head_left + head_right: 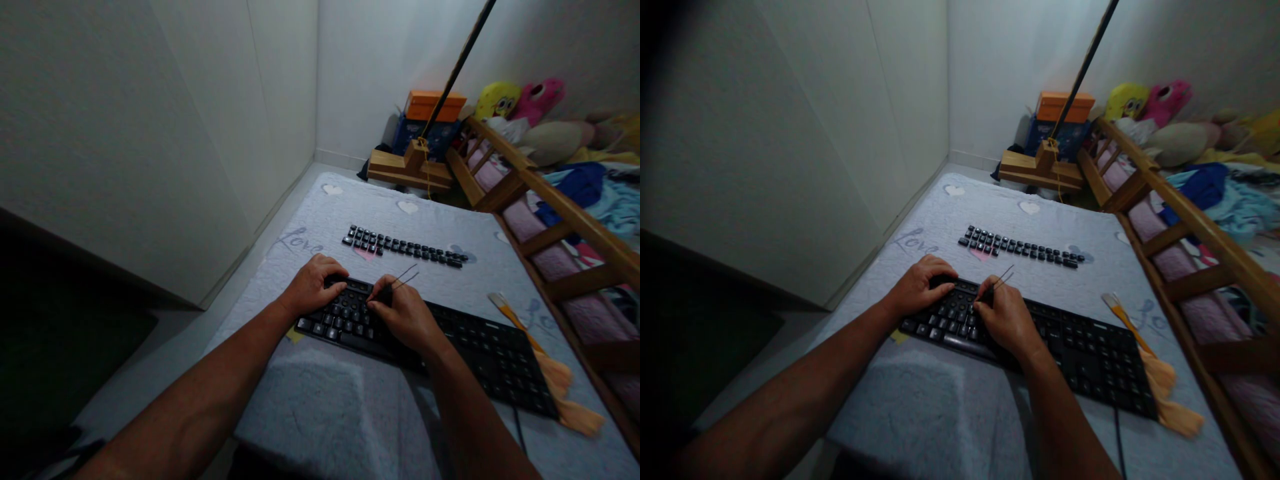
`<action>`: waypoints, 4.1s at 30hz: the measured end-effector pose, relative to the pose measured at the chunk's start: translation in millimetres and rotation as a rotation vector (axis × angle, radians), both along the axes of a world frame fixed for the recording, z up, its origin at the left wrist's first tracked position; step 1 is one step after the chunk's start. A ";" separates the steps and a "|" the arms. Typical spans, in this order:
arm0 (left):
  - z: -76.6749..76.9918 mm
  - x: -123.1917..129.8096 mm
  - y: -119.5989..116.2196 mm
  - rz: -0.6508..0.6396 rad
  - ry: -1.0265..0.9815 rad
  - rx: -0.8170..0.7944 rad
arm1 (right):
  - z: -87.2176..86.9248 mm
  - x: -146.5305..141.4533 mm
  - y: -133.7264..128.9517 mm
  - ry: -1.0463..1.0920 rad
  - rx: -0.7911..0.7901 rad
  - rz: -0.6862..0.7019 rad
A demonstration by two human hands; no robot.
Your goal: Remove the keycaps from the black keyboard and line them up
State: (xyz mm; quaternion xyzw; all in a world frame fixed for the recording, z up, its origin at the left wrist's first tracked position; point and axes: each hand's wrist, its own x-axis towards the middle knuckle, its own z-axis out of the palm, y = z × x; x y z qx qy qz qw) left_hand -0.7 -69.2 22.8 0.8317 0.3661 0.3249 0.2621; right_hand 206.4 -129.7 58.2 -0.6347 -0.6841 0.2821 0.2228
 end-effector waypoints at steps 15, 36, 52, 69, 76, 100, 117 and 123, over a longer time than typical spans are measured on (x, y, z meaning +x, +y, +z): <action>-2.7 -0.6 1.3 -0.009 0.015 0.010 | -4.6 5.2 12.2 0.077 -0.088 0.026; 8.0 1.5 -5.2 -0.139 0.029 0.094 | -0.8 -1.8 4.5 0.296 -0.018 -0.005; 11.1 4.6 -8.3 -0.166 0.018 0.085 | 3.6 -17.5 -5.4 0.230 0.131 -0.070; 7.0 3.5 -9.6 -0.108 -0.093 0.059 | -0.2 -16.6 0.2 -0.030 0.253 0.098; 7.9 2.5 -9.7 -0.023 -0.101 0.053 | -2.4 0.0 15.4 -0.135 0.283 0.047; -4.9 -2.0 2.6 0.098 -0.156 -0.014 | -37.1 54.4 106.5 -0.462 0.074 -0.215; -3.4 -3.2 1.4 0.089 -0.155 -0.019 | -38.8 55.6 108.3 -0.478 0.085 -0.200; -3.8 -2.7 1.9 0.096 -0.155 -0.017 | -38.0 54.9 106.9 -0.479 0.091 -0.205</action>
